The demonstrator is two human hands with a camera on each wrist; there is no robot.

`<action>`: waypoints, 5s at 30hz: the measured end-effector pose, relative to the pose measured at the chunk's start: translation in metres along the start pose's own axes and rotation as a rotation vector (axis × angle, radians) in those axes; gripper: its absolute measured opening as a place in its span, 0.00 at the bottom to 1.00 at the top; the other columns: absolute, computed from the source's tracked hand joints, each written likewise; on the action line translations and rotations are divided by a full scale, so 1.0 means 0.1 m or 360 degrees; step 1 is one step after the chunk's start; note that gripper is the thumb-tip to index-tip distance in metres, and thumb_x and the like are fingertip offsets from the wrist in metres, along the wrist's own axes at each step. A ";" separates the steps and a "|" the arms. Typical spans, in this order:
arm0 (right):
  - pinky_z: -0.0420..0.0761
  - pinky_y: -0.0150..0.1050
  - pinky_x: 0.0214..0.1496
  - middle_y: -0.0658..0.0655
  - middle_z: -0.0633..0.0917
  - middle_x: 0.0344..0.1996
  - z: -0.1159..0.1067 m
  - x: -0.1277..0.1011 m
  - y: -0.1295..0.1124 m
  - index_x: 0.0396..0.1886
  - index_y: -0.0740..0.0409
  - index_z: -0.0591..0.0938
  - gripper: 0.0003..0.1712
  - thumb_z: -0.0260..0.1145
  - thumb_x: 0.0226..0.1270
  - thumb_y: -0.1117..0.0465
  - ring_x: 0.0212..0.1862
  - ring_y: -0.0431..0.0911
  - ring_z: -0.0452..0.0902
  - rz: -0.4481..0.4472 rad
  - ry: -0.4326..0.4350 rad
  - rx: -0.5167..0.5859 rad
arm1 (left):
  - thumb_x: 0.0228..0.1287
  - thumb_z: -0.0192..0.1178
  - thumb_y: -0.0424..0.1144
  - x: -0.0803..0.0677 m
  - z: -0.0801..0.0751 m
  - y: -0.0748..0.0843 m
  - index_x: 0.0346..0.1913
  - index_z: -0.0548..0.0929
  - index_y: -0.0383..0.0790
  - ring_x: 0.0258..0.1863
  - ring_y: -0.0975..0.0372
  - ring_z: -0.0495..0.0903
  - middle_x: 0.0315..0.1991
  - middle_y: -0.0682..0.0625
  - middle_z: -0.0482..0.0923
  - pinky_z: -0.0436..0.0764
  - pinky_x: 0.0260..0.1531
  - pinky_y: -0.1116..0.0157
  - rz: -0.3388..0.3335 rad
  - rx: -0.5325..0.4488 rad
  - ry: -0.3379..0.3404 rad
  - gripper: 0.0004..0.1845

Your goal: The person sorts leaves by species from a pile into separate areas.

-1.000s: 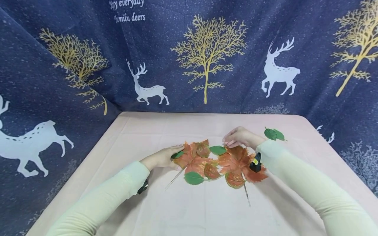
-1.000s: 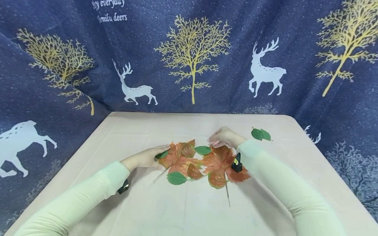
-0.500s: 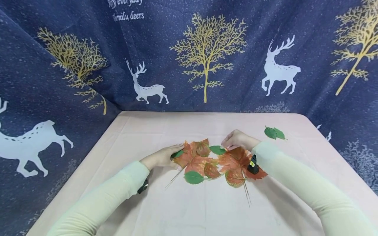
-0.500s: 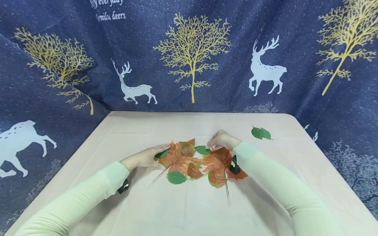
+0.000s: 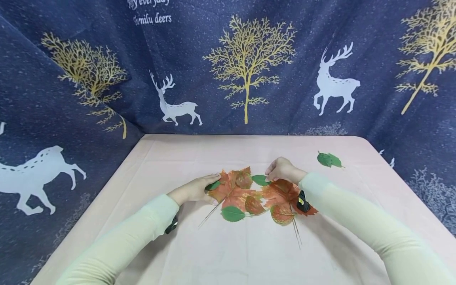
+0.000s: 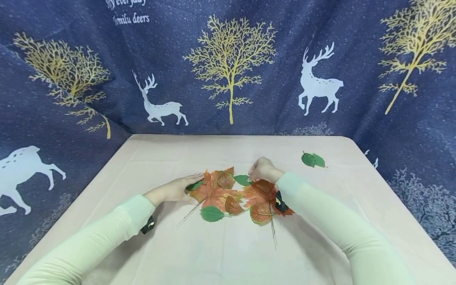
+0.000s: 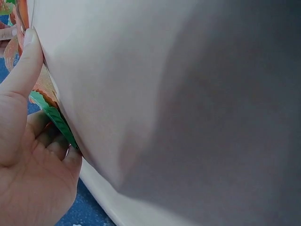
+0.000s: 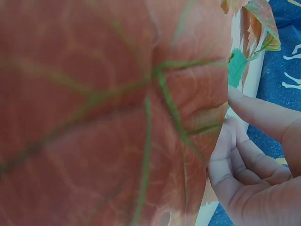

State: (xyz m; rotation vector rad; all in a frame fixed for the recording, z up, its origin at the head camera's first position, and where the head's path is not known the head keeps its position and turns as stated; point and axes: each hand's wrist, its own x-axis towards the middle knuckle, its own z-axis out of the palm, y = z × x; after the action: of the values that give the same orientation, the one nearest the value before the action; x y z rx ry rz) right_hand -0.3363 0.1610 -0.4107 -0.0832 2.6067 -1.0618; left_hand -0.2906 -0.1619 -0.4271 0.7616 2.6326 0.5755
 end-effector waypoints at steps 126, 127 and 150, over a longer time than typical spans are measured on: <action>0.86 0.34 0.45 0.54 0.85 0.19 -1.34 -0.14 0.88 0.53 0.76 0.75 0.16 0.57 0.66 0.75 0.25 0.39 0.85 0.0303 0.0222 0.1003 | 0.53 0.72 0.47 -0.02 -0.03 0.03 0.76 0.54 0.40 0.76 0.46 0.49 0.77 0.42 0.48 0.52 0.74 0.46 -0.0039 -0.0049 -0.0035 0.51; 0.86 0.34 0.44 0.54 0.85 0.19 -1.33 -0.14 0.89 0.51 0.76 0.77 0.14 0.57 0.66 0.75 0.25 0.40 0.85 0.0308 0.0221 0.1010 | 0.53 0.72 0.47 -0.03 -0.03 0.03 0.76 0.54 0.40 0.76 0.46 0.49 0.78 0.43 0.47 0.52 0.74 0.46 -0.0039 -0.0050 -0.0034 0.51; 0.87 0.35 0.38 0.50 0.83 0.13 -1.32 -0.09 1.11 0.46 0.78 0.76 0.13 0.59 0.63 0.74 0.20 0.39 0.83 0.0439 0.0495 0.0823 | 0.53 0.72 0.47 -0.02 -0.03 0.02 0.76 0.53 0.42 0.76 0.46 0.49 0.78 0.43 0.47 0.52 0.74 0.46 -0.0051 -0.0022 -0.0038 0.52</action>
State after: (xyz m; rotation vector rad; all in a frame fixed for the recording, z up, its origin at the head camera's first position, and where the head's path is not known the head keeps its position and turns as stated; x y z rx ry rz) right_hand -0.3624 0.3307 -0.3963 0.5829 2.3983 -1.7019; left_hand -0.2894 -0.1618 -0.4232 0.7167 2.6110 0.5719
